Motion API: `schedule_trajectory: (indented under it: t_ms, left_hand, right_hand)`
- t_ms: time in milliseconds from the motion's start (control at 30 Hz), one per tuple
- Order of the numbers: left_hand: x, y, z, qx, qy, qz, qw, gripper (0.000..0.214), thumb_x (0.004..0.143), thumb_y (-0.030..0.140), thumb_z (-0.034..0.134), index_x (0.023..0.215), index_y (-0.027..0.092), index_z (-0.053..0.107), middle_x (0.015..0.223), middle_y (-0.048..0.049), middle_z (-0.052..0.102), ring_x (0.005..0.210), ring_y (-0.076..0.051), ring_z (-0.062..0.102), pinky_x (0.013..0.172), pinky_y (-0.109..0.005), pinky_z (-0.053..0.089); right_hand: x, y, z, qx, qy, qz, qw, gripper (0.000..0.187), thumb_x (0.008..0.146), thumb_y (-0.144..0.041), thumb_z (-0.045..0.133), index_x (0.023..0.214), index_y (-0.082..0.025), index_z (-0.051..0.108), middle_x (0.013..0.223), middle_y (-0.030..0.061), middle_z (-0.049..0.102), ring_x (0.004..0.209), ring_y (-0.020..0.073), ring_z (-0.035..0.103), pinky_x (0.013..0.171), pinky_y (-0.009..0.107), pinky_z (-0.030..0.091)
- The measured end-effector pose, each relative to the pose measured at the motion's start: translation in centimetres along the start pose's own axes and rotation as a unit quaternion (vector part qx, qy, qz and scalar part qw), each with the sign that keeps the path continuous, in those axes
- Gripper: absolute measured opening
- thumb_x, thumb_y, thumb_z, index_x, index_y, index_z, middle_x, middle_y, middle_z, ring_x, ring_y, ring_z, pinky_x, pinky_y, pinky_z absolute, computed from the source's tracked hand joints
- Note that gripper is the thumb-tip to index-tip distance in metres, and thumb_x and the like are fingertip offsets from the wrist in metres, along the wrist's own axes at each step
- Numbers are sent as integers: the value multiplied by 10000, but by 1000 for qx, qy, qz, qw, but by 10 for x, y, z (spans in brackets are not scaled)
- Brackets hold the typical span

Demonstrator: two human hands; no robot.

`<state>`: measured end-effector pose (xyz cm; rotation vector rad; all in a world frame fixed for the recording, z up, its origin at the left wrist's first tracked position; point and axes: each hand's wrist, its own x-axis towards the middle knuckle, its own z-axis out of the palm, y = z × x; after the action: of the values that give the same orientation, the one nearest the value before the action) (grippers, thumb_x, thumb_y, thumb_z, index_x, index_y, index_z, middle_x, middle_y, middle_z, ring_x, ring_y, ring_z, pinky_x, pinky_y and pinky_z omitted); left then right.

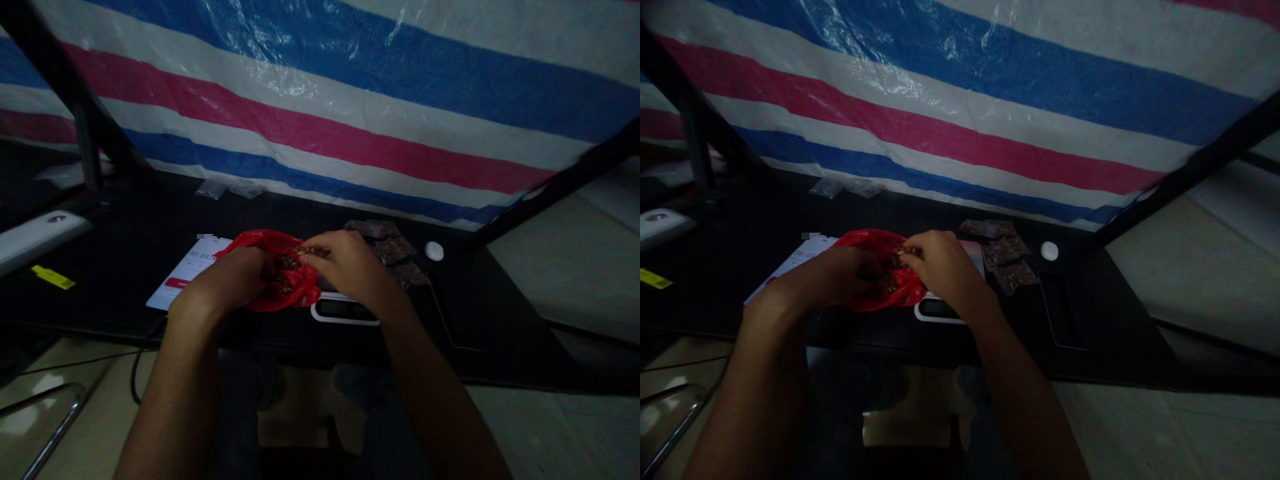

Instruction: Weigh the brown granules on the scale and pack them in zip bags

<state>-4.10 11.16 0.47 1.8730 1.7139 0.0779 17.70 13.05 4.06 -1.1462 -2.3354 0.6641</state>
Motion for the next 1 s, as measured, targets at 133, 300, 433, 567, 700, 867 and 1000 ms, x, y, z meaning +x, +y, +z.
schedule_trajectory:
  t_ms: [133,300,433,567,700,867,1000]
  left_hand:
    - [4,0,3,34,-41,-20,998,353,781,141,666,1092,227,812,984,-71,808,812,-227,725,648,-308,475]
    - [3,3,2,39,-39,-36,998,360,804,141,666,1130,221,795,1050,-83,808,886,-251,733,702,-325,495]
    - [2,4,0,41,-37,-34,998,364,819,119,647,1143,205,790,1057,-82,810,864,-238,732,731,-324,501]
    - [1,5,-2,35,-43,-34,998,380,801,110,633,1137,200,786,1049,-84,812,842,-232,737,725,-323,510]
    - [0,5,-1,27,-46,-38,998,409,766,128,653,1149,201,778,1044,-93,812,876,-264,746,716,-338,523]
    - [0,8,-2,42,-40,-40,998,410,762,113,638,1140,195,776,1098,-104,811,924,-260,748,730,-315,532]
    - [-2,13,-4,40,-47,-39,997,412,788,91,608,1155,179,772,1060,-96,812,861,-232,742,690,-297,515]
  right_hand:
    - [-10,4,-33,-71,24,30,997,169,967,-174,689,1008,-183,853,1032,80,841,892,199,761,793,292,520]
    - [-24,10,-60,-184,21,91,978,183,963,-175,674,1001,-188,853,1003,85,840,888,227,762,784,310,516]
    - [-29,14,-63,-217,1,116,969,179,941,-153,675,926,-180,852,947,90,834,829,220,753,722,300,495]
    - [-27,15,-59,-227,-22,161,960,171,916,-135,702,941,-195,859,973,93,835,874,244,762,744,310,516]
    - [-24,17,-55,-218,-41,163,961,165,902,-103,728,928,-205,856,992,96,837,948,263,763,823,332,525]
    - [-23,17,-55,-211,-48,154,964,152,908,-99,729,923,-189,850,975,106,837,933,266,762,815,348,515]
    - [-22,14,-56,-206,-45,152,966,163,920,-93,707,952,-164,850,1006,124,835,930,259,762,808,342,522]
